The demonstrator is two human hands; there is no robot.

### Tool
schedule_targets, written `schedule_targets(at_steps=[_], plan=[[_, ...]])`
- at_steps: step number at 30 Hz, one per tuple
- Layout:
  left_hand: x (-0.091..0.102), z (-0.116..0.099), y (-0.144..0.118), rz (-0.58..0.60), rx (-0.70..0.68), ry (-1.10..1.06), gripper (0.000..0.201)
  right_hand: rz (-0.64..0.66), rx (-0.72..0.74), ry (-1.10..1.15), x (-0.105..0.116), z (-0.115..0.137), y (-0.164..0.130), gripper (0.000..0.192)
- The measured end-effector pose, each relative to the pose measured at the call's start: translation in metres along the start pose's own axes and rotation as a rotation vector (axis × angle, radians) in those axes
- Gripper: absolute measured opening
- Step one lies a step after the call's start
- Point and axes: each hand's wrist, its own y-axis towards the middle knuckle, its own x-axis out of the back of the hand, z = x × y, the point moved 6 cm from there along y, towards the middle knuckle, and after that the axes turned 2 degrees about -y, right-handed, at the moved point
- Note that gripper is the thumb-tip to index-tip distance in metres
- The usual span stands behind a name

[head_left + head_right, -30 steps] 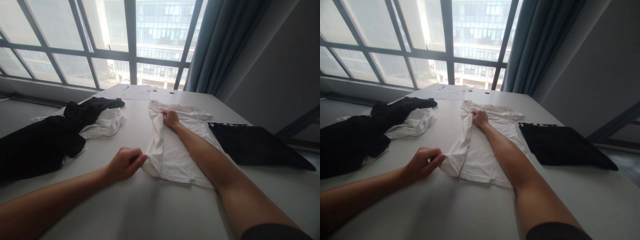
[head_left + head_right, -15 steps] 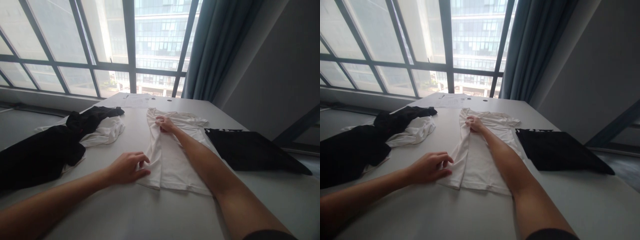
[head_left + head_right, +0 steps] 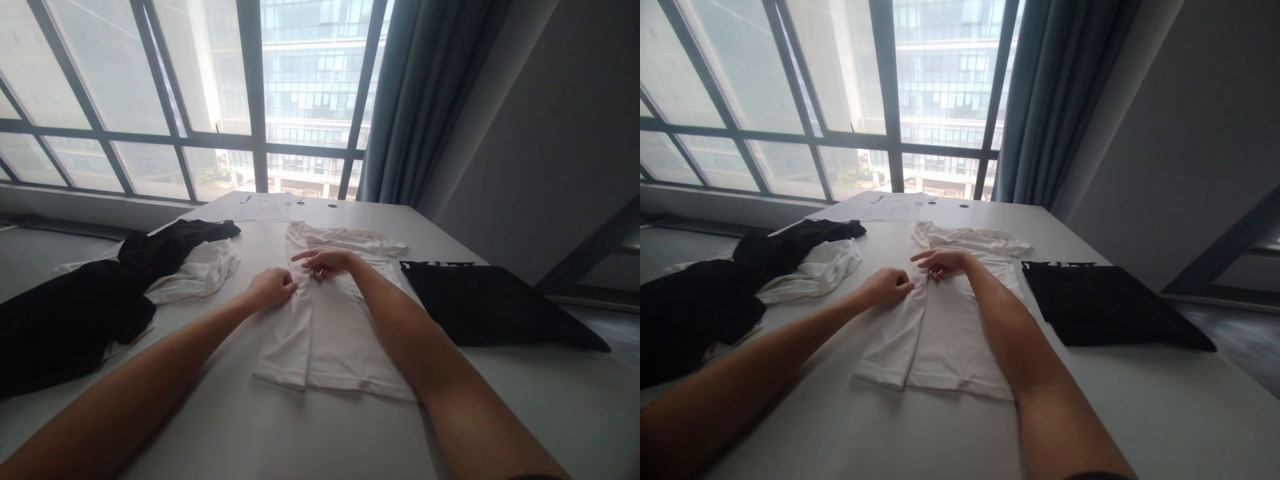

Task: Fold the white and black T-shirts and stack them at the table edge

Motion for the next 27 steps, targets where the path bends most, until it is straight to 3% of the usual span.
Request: schedule_targets(at_steps=[4,8,11,18,23,27], plan=[[0.000,0.005,-0.008,-0.132,0.021,-0.045,0.028,0.060,0.040,0.023,0.000,0.004,-0.003,0.060],[0.001,0.014,-0.010,-0.260,0.063,-0.204,0.030,-0.023,0.078,0.023,0.001,0.009,-0.004,0.038],[0.000,0.017,-0.009,-0.277,0.037,-0.270,0.028,-0.079,0.059,-0.052,-0.003,0.012,-0.009,0.028],[0.001,0.010,-0.012,-0.254,0.013,-0.170,0.023,-0.051,-0.013,-0.157,-0.036,0.005,-0.044,0.041],[0.005,-0.001,-0.017,-0.355,-0.202,-0.165,0.016,-0.079,0.057,-0.136,-0.071,-0.006,-0.071,0.046],[-0.001,-0.010,-0.019,-0.287,-0.380,-0.155,0.021,-0.174,0.103,-0.126,-0.090,-0.013,-0.082,0.052]])
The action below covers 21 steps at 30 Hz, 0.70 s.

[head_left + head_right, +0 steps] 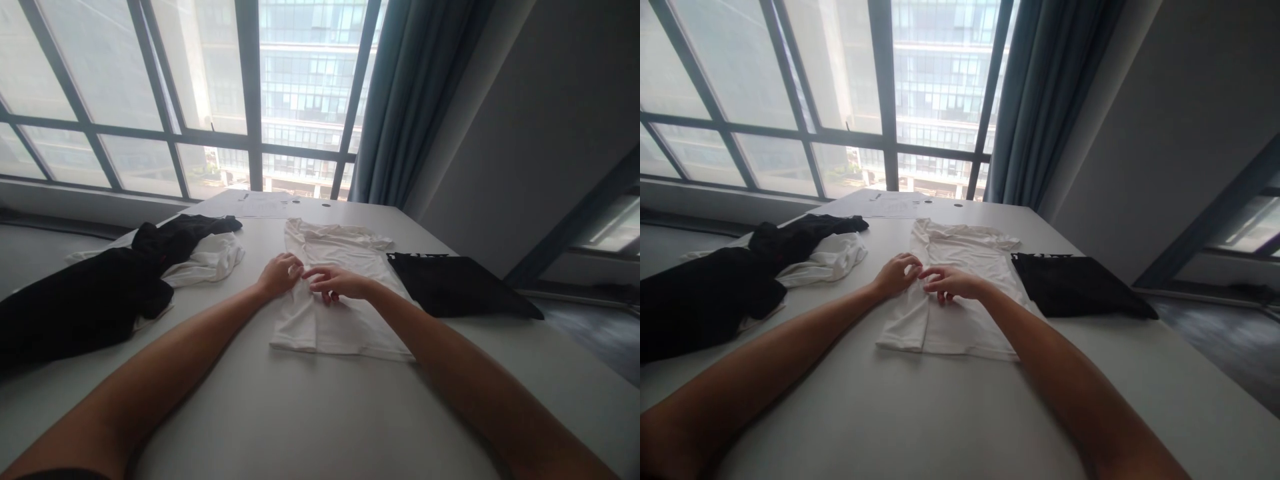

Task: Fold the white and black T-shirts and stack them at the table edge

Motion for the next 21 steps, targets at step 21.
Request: schedule_targets(at_steps=[21], plan=[[-0.008,-0.004,-0.005,0.034,-0.093,0.166,0.026,0.182,0.091,0.137,-0.019,0.013,-0.028,0.048]])
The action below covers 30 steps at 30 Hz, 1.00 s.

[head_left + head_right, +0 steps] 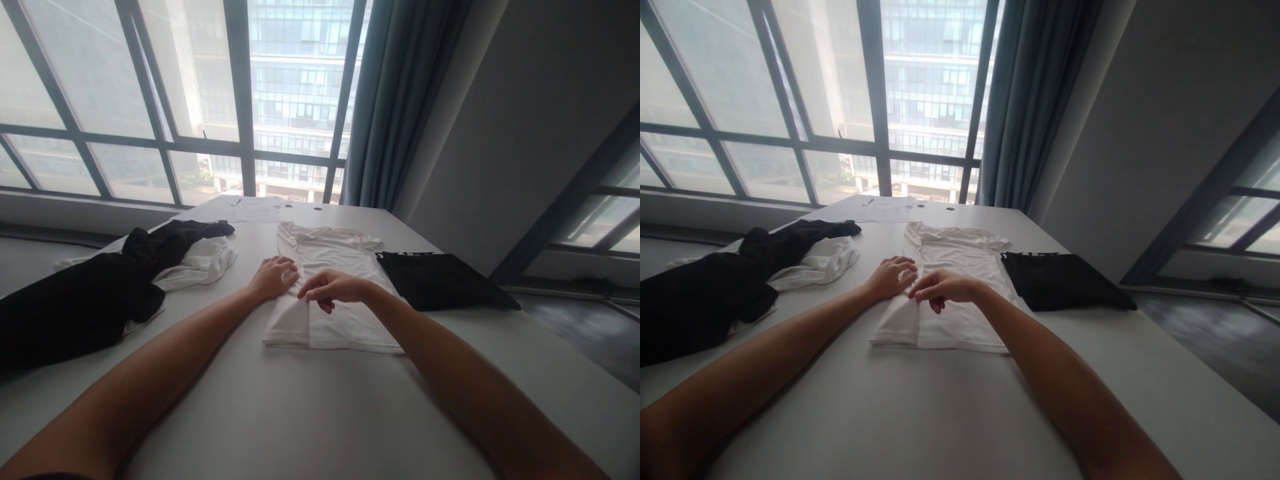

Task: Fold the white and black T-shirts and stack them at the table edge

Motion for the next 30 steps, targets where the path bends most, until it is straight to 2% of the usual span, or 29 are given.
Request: schedule_targets(at_steps=[9,13,15,21,25,27,30], plan=[[-0.002,0.002,0.000,0.024,0.007,-0.057,0.028,0.175,0.059,0.228,0.007,-0.002,-0.008,0.038],[0.000,0.002,-0.001,0.005,0.014,-0.081,0.032,0.109,0.175,0.285,0.024,0.004,-0.013,0.034],[0.001,0.002,-0.001,-0.007,0.025,-0.082,0.033,0.081,0.183,0.295,0.032,0.004,-0.017,0.033],[0.001,0.002,-0.001,-0.013,0.012,-0.069,0.034,0.092,0.132,0.289,0.051,-0.005,-0.032,0.029],[0.002,0.000,-0.002,-0.024,-0.012,-0.052,0.037,0.205,-0.118,0.139,0.047,-0.023,-0.039,0.042],[0.002,0.000,-0.002,-0.027,-0.011,-0.042,0.039,0.129,-0.221,0.019,0.051,-0.029,-0.037,0.045],[0.001,0.001,-0.001,0.000,0.038,-0.067,0.034,-0.227,-0.199,-0.128,0.072,-0.024,-0.023,0.039]])
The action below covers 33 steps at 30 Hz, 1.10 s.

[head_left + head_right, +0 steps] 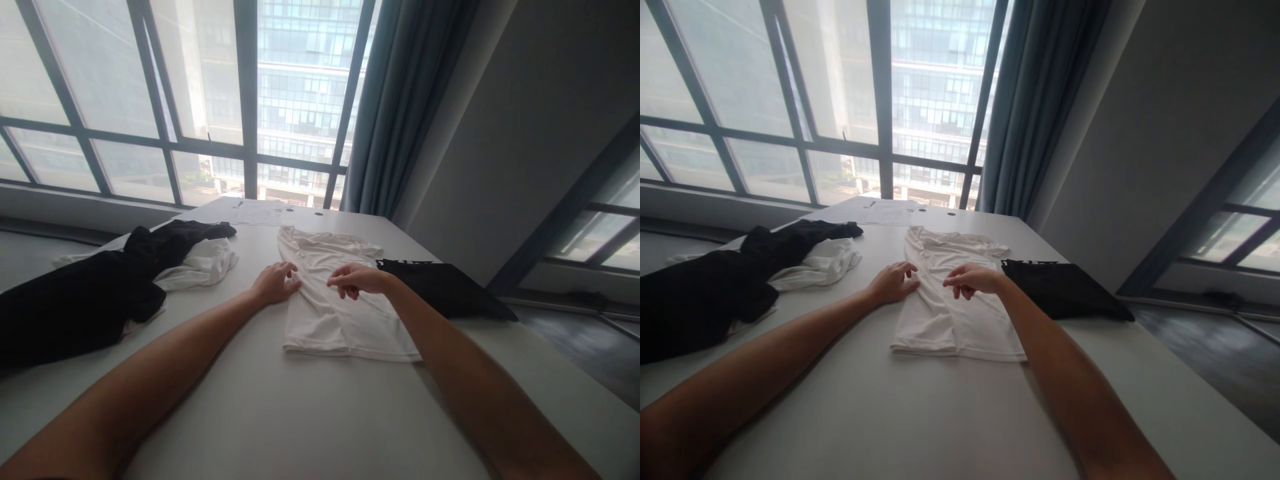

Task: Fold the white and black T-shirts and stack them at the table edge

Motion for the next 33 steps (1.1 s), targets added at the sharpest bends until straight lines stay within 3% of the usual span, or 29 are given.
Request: schedule_targets(at_steps=[2,4,9,14,18,23,27,29,33], plan=[[-0.002,0.002,0.000,0.017,0.033,-0.030,0.026,-0.222,0.018,-0.051,0.012,0.007,0.016,0.034],[-0.003,0.004,0.000,0.016,0.041,-0.057,0.023,-0.344,0.010,-0.105,0.021,0.012,0.038,0.031],[-0.006,0.007,0.002,0.036,0.018,-0.155,0.027,-0.500,0.005,-0.158,0.040,0.024,0.106,0.027],[-0.007,0.006,0.003,0.087,0.006,-0.242,0.027,-0.614,-0.084,-0.244,0.043,0.029,0.158,0.014],[-0.004,0.005,0.003,0.098,0.028,-0.256,0.027,-0.767,-0.062,-0.286,0.053,0.032,0.170,0.023],[-0.002,0.003,0.002,0.100,0.036,-0.257,0.027,-1.066,-0.048,-0.338,0.083,0.027,0.150,0.024],[-0.003,0.001,0.002,0.111,-0.008,-0.280,0.026,-0.909,-0.116,-0.540,0.090,0.014,0.149,0.020],[-0.003,-0.001,0.002,0.105,-0.037,-0.300,0.026,-0.842,-0.136,-0.523,0.093,0.005,0.150,0.020],[0.001,-0.003,0.000,0.093,-0.056,-0.357,0.029,-0.829,-0.160,-0.402,0.106,-0.005,0.154,0.026]])
